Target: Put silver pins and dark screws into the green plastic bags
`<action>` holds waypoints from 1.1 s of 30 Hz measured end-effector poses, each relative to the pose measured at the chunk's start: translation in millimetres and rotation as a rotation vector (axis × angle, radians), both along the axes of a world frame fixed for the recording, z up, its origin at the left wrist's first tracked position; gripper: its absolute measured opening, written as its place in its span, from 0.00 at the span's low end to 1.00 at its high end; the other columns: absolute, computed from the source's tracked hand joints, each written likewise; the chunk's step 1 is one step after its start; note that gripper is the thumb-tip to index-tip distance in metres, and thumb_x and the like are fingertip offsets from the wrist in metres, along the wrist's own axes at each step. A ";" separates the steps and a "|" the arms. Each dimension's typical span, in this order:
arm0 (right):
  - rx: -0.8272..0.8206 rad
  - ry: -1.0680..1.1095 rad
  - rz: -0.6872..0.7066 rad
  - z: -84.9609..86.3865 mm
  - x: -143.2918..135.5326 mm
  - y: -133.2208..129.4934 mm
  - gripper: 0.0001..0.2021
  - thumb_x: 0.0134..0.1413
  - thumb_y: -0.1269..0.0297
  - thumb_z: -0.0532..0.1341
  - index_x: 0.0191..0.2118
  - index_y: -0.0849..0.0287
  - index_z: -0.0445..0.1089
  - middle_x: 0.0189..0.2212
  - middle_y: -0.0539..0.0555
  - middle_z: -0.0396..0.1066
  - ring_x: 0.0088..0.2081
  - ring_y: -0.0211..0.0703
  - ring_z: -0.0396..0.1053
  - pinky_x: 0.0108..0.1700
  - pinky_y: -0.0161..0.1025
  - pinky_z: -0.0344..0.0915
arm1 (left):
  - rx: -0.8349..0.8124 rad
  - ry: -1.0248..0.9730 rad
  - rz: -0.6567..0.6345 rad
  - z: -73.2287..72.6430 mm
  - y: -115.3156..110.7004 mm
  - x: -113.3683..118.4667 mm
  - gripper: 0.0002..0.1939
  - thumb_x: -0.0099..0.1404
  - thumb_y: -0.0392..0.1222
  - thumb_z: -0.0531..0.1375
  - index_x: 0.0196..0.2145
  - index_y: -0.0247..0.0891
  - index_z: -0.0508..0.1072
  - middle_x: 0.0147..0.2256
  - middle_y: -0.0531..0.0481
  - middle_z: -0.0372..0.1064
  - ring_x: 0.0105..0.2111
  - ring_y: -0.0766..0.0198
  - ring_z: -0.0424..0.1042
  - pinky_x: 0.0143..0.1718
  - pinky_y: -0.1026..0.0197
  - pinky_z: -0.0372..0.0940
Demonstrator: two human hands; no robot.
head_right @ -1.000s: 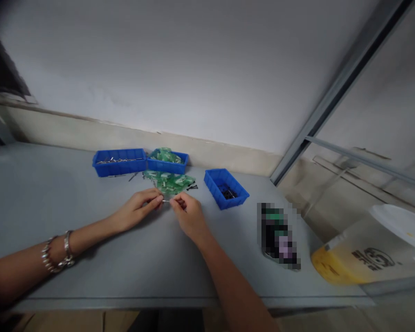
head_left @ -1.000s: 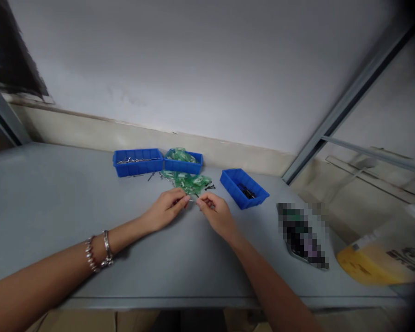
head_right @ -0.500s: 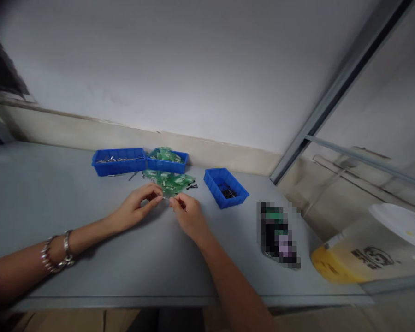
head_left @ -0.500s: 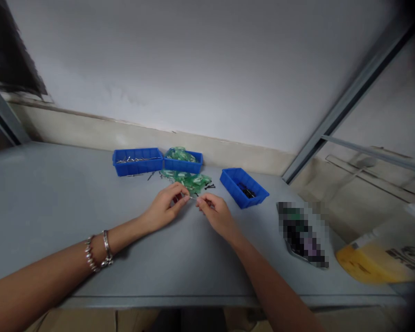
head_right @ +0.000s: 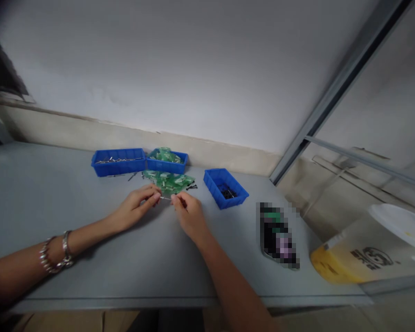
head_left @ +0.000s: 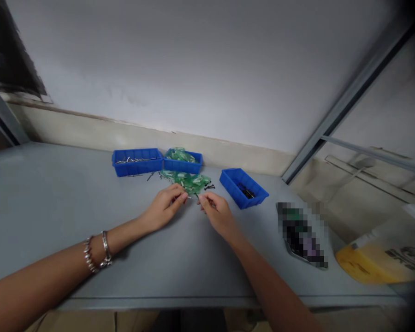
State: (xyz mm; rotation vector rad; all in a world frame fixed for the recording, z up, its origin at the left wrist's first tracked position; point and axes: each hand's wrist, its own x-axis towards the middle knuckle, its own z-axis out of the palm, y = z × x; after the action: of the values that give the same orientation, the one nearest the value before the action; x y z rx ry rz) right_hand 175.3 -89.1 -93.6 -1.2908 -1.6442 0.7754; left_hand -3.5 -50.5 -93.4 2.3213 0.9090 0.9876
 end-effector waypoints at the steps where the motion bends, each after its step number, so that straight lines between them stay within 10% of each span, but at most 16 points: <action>1: -0.002 0.000 -0.013 0.2 0.1 0.0 0.13 0.58 0.57 0.51 0.25 0.56 0.63 0.21 0.48 0.61 0.26 0.38 0.61 0.31 0.36 0.57 | 0.002 -0.003 -0.006 -0.8 0.4 -0.1 0.19 0.70 0.46 0.46 0.25 0.35 0.66 0.30 0.49 0.62 0.32 0.63 0.63 0.36 0.60 0.59; 18: 0.080 -0.138 0.005 -1.7 -1.6 -1.9 0.15 0.57 0.56 0.49 0.23 0.56 0.59 0.18 0.47 0.59 0.24 0.37 0.59 0.29 0.35 0.54 | 0.063 -0.010 0.021 -0.4 -0.2 -0.7 0.18 0.70 0.45 0.47 0.28 0.35 0.67 0.32 0.48 0.63 0.32 0.63 0.63 0.35 0.61 0.60; 26: 0.145 -0.174 -0.130 -3.1 1.2 0.5 0.16 0.59 0.55 0.47 0.22 0.55 0.56 0.18 0.48 0.59 0.23 0.37 0.59 0.28 0.35 0.53 | 0.105 0.075 -0.158 -4.5 0.4 -1.2 0.18 0.71 0.45 0.47 0.27 0.35 0.67 0.34 0.47 0.63 0.34 0.63 0.64 0.38 0.60 0.62; 33: 0.062 -0.202 0.021 -4.4 -1.3 -0.4 0.15 0.58 0.57 0.48 0.22 0.55 0.55 0.18 0.48 0.60 0.23 0.37 0.59 0.29 0.35 0.53 | 0.114 -0.016 -0.052 2.9 -0.9 -2.7 0.20 0.71 0.45 0.47 0.25 0.35 0.67 0.34 0.47 0.63 0.34 0.63 0.65 0.37 0.61 0.61</action>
State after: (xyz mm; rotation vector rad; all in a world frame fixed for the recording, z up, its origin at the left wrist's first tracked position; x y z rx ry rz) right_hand 174.0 -89.4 -98.1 -1.3457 -1.8297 0.6172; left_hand -6.2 -51.4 -90.5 2.4149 0.8017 1.0597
